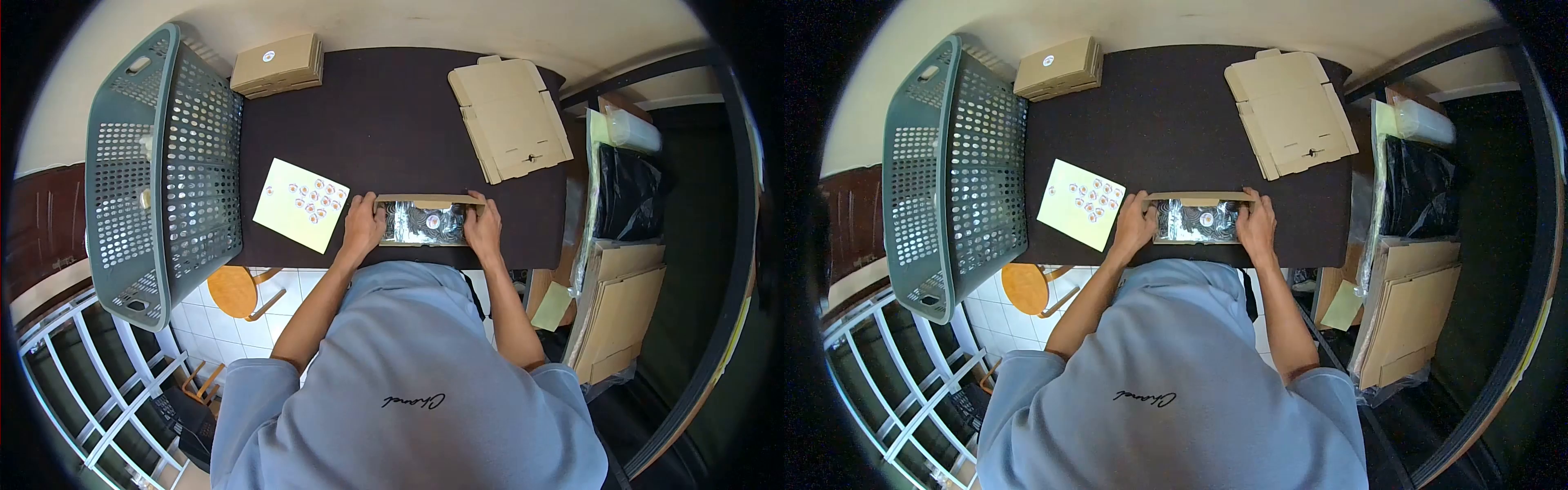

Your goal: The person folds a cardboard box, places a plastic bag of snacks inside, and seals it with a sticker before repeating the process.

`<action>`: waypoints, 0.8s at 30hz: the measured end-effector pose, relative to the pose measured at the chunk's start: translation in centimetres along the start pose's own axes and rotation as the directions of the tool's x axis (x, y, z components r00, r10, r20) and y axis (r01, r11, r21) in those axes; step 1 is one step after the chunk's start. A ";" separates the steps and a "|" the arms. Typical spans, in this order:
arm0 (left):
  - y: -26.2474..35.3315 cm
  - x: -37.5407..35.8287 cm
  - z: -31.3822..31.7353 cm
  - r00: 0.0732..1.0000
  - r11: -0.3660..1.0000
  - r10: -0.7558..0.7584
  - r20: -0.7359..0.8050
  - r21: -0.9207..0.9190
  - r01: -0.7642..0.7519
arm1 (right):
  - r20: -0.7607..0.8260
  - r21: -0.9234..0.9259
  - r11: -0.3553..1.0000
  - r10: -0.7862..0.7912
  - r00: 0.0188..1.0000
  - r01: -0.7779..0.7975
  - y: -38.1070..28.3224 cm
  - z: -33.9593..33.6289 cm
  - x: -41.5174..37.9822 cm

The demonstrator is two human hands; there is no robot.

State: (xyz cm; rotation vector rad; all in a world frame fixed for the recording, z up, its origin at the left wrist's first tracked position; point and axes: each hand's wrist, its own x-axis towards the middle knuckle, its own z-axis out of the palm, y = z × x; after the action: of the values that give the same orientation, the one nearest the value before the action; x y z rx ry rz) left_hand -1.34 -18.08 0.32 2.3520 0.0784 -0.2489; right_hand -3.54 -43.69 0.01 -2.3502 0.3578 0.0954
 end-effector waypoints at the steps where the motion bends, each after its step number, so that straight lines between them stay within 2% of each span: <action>1: 0.0 0.0 -0.2 0.999 1.000 -0.018 0.046 -0.001 0.018 | -0.015 0.001 1.000 -0.024 1.000 0.024 0.0 0.0 0.1; 3: -0.1 0.0 -0.4 0.995 0.999 -0.038 0.090 0.002 0.038 | -0.018 0.025 1.000 0.004 1.000 -0.004 -0.4 -0.3 0.0; 8: -0.3 -0.4 -0.5 0.997 0.996 0.070 0.027 -0.058 -0.068 | 0.034 0.099 0.987 0.120 0.992 -0.122 -1.5 -1.7 -1.0; 13: 0.2 -0.5 -0.7 0.997 0.996 0.047 0.064 -0.074 -0.042 | -0.041 0.066 0.998 -0.007 0.999 0.009 -0.3 -1.1 -1.5; 20: -0.5 -0.5 -0.3 0.992 0.992 0.127 0.022 -0.022 -0.127 | -0.004 0.087 0.994 0.070 0.998 -0.069 -1.3 -1.3 -1.5; 22: -0.8 -0.6 0.0 0.991 0.991 0.132 0.006 -0.032 -0.132 | -0.019 0.172 0.985 0.023 1.000 -0.019 -2.4 -1.9 -2.1; 24: -1.0 -0.7 0.2 0.991 0.991 0.131 -0.011 -0.041 -0.131 | -0.001 0.103 0.994 -0.033 0.999 0.033 -1.3 -2.0 -2.6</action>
State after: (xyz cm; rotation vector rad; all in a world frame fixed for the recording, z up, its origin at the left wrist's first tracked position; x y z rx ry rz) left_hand -2.21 -17.48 -0.33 2.3057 -0.0661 -0.1720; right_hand -5.71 -43.55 2.75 -2.2531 0.3159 0.0610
